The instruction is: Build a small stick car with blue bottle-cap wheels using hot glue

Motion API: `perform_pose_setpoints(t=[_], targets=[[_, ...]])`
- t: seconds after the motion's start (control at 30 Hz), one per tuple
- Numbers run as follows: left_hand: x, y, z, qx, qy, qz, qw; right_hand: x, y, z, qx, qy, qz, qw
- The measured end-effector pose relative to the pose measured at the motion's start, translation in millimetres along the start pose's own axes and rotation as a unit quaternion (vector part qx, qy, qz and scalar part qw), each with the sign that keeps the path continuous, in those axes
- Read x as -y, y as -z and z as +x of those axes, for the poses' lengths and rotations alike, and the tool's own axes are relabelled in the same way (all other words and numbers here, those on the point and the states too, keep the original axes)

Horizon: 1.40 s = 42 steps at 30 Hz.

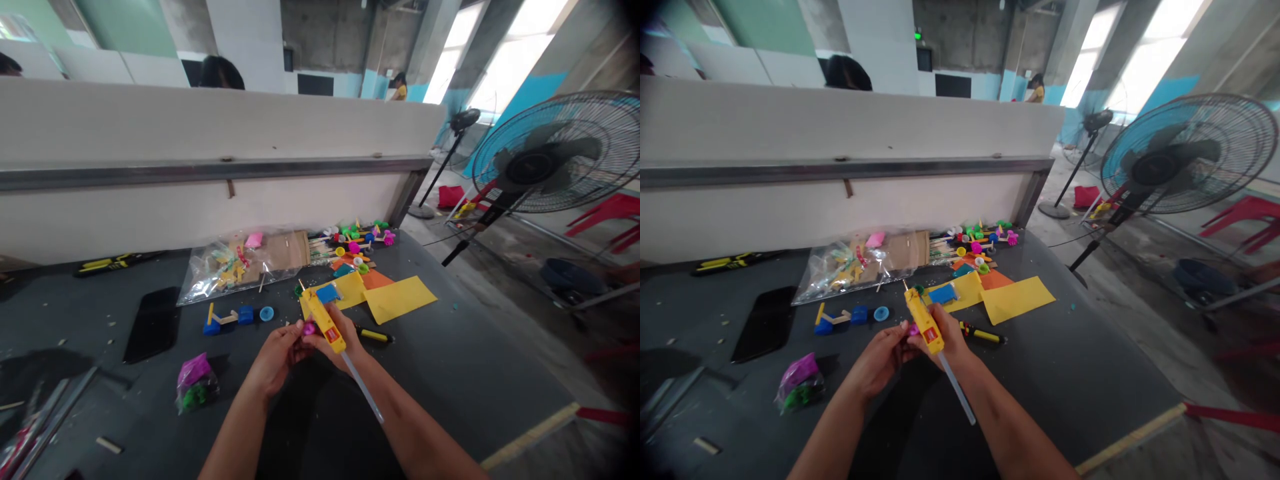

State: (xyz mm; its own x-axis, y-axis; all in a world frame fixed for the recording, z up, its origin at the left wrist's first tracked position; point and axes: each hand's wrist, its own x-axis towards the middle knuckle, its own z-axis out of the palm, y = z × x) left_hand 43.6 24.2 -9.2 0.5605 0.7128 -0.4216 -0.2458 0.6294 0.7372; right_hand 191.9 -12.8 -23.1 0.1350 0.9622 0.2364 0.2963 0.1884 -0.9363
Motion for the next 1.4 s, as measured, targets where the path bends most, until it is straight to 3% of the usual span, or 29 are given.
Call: perform_pose_setpoints(t=[0.13,0.33,1.0,1.27,1.4], targets=[[0,1.2,0,0.007,-0.006,-0.005,1.0,2,0,0,0.02,0.009,0.032,0.999],[2,1.3,0,-0.002,0.013,-0.037,0.999,9,1,1,-0.002,-0.004,0.034,0.999],[12,1.3,1,-0.02,0.03,-0.108,0.994,-2,-7,-3,-0.005,-0.029,0.056,0.998],[17,6.2,1,0.001,0.05,-0.165,0.985,11,-7,0,-0.021,-0.005,0.064,0.998],[7,15.9,0,-0.015,-0.006,-0.199,0.98,23,-5,-2,-0.048,-0.002,0.098,0.994]])
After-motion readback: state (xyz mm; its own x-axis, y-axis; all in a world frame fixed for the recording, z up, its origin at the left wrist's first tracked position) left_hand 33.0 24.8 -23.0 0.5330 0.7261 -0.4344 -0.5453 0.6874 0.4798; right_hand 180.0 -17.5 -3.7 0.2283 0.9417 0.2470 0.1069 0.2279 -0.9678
